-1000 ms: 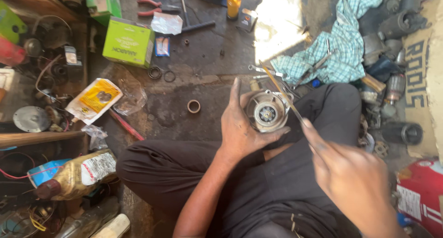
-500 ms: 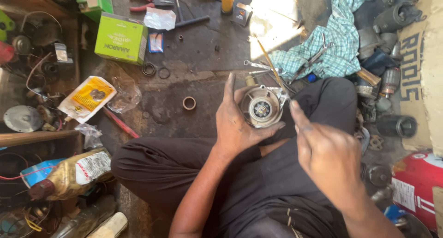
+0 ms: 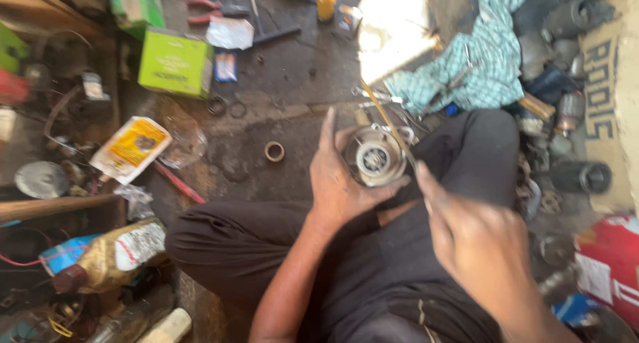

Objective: The person applies grease to a small metal part and inserts it into a cylindrical mechanical component. They then use a T-handle wrench to tighten a bolt on the component and a screwdriver to scrape the interior surfaces.

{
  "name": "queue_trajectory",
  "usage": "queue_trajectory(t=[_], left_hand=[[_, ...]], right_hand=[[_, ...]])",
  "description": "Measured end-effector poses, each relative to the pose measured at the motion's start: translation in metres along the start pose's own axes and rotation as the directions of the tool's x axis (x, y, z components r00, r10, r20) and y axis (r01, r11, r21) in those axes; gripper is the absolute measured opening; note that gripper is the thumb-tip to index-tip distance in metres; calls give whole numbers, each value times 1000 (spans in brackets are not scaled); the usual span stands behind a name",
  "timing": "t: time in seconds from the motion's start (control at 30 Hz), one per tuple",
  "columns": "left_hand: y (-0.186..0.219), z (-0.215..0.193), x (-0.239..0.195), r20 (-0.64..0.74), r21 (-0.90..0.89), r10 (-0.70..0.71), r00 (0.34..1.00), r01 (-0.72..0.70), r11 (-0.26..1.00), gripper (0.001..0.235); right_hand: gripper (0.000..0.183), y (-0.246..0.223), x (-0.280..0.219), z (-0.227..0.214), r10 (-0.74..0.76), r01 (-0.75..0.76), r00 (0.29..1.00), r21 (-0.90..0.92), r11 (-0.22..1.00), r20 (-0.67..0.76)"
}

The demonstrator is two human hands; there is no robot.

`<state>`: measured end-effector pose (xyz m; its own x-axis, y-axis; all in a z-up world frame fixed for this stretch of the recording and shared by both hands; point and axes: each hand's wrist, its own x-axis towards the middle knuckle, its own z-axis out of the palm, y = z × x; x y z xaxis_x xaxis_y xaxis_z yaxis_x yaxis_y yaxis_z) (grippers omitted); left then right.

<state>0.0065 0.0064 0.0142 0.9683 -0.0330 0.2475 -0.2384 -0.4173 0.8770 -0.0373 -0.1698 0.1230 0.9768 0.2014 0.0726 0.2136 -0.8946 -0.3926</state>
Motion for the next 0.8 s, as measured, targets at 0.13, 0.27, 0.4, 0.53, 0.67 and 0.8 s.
queue_trajectory(t=[0.13,0.27,0.4,0.53,0.67,0.8], left_hand=[[-3,-7,0,46,9,80,996,-81,997,134],[-10,-22,5,129,-38,144,981,-140,989,125],[-23,-20,-2,147,-38,29,989,-24,999,115],[-22,-4,-20,-25,27,44,999,-44,999,101],[-11,17,-47,-219,46,-63,974,75,996,98],[-6,22,-58,-254,138,22,967,14,990,103]], right_hand=[[49,18,-12,15,23,-21,1000,85,996,-20],[25,62,-34,5,79,-99,994,306,947,78],[21,108,-68,-13,188,-166,982,637,753,33],[39,116,-66,-16,315,-70,947,916,396,-64],[39,92,-38,-4,375,112,898,944,310,-230],[42,76,-28,4,348,97,897,887,452,-275]])
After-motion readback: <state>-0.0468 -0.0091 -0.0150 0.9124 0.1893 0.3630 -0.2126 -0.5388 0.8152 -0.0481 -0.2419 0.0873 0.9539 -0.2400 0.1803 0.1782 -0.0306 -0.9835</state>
